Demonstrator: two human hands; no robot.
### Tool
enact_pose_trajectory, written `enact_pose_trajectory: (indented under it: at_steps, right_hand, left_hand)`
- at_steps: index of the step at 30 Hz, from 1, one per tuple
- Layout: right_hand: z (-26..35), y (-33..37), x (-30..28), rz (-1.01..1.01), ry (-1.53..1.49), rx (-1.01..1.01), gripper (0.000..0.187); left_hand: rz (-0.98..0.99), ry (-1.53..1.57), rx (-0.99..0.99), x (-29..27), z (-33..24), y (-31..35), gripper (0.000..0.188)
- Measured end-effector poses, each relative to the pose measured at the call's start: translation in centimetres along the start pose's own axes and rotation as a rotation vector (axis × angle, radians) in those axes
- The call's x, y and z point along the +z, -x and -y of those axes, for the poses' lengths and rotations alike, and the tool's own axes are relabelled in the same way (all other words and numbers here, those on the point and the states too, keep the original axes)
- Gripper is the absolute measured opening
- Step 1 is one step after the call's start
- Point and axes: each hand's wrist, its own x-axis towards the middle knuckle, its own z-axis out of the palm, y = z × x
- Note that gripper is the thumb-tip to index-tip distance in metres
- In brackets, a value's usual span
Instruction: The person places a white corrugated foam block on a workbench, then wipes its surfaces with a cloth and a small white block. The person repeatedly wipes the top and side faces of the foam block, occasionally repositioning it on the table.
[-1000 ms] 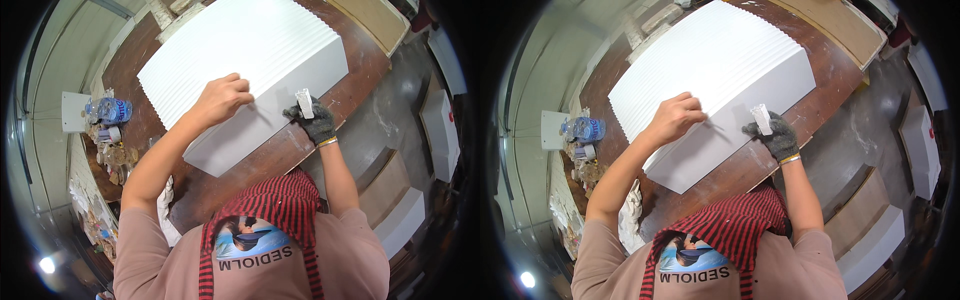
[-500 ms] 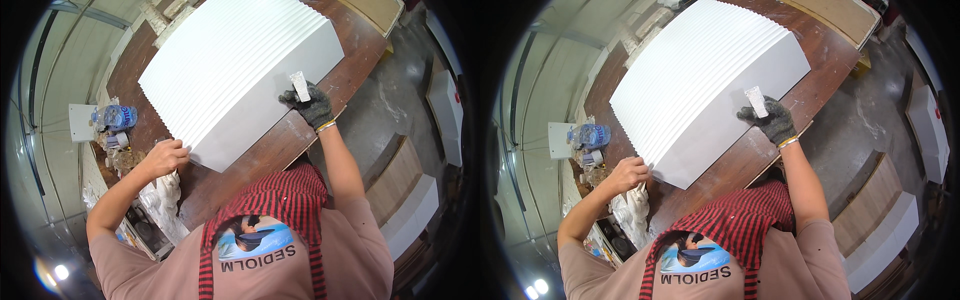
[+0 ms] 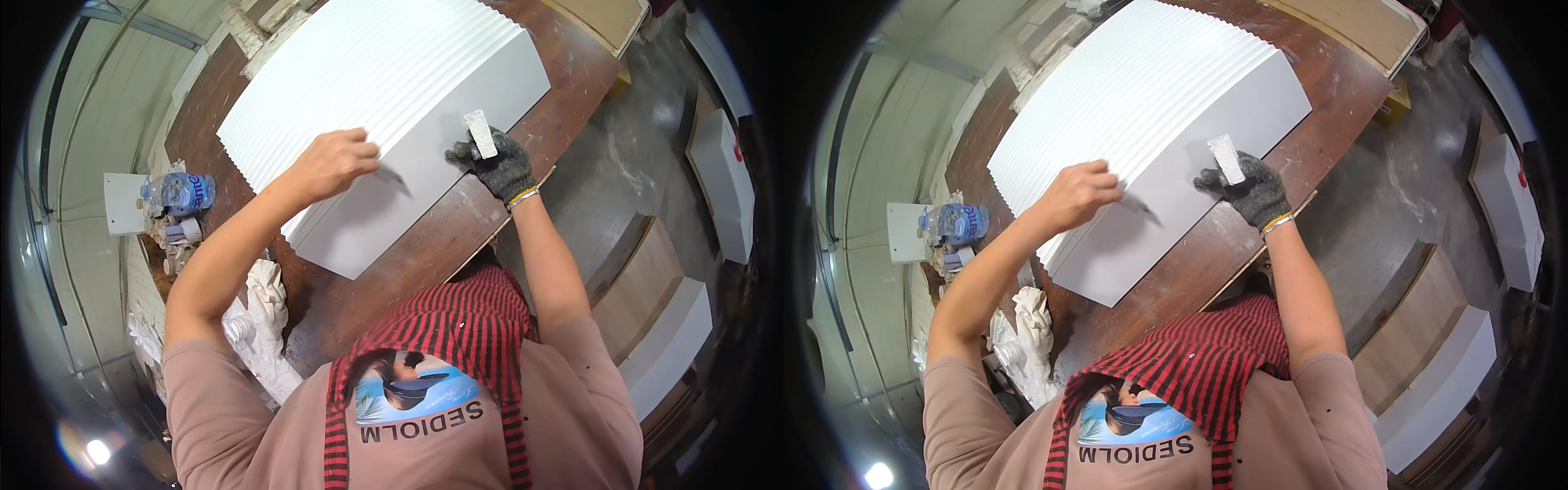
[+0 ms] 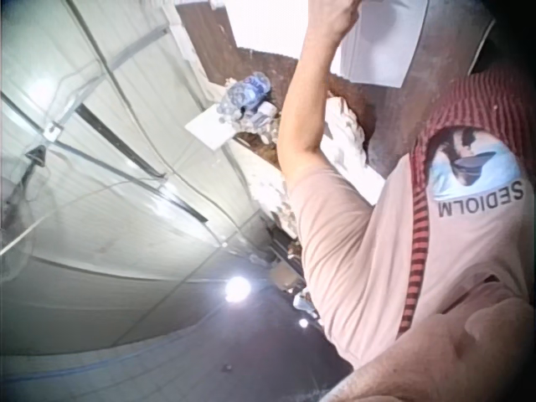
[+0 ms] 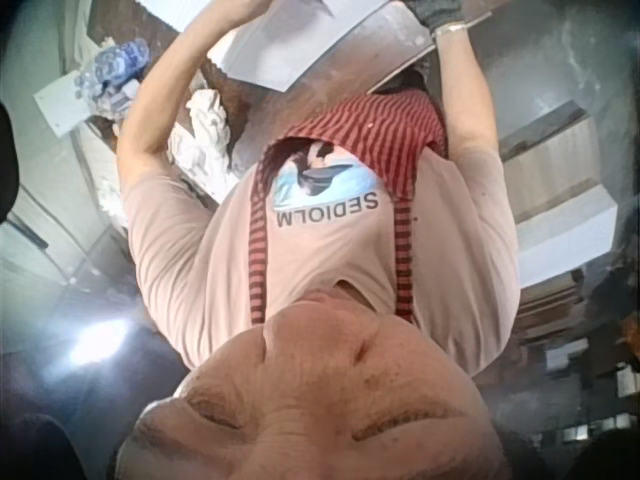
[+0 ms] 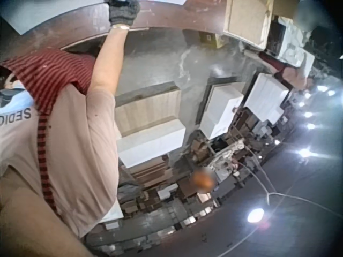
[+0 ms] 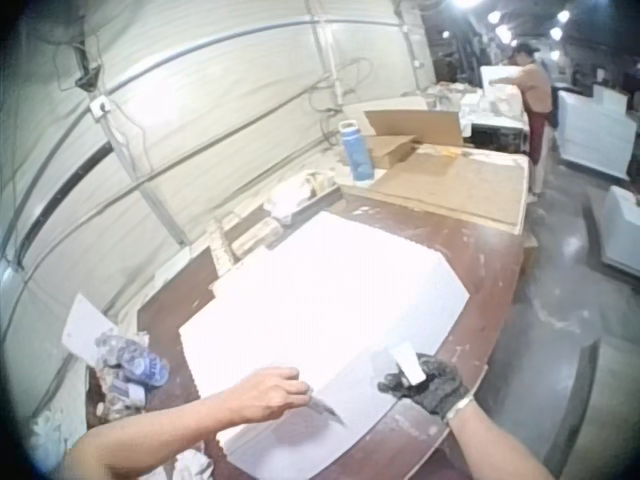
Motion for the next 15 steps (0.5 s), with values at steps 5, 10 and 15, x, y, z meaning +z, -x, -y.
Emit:
enact_pose_trajectory:
  at_steps: [5, 10, 15]
  right_hand:
    - [1.1, 0.6, 1.1, -0.102, -0.371, 0.164, 0.025]
    - [1.0, 0.5, 1.1, -0.022, -0.490, 0.091, 0.024]
    - [0.3, 0.4, 0.4, 0.140, -0.755, 0.038, 0.025]
  left_hand:
    - [0.230, 0.097, 0.091, -3.8, -3.3, 5.2, 0.004]
    - [0.071, 0.010, -0.025, -2.4, -2.5, 2.7, 0.008]
    - [0.171, 0.119, 0.062, -2.0, -2.7, 3.7, 0.007]
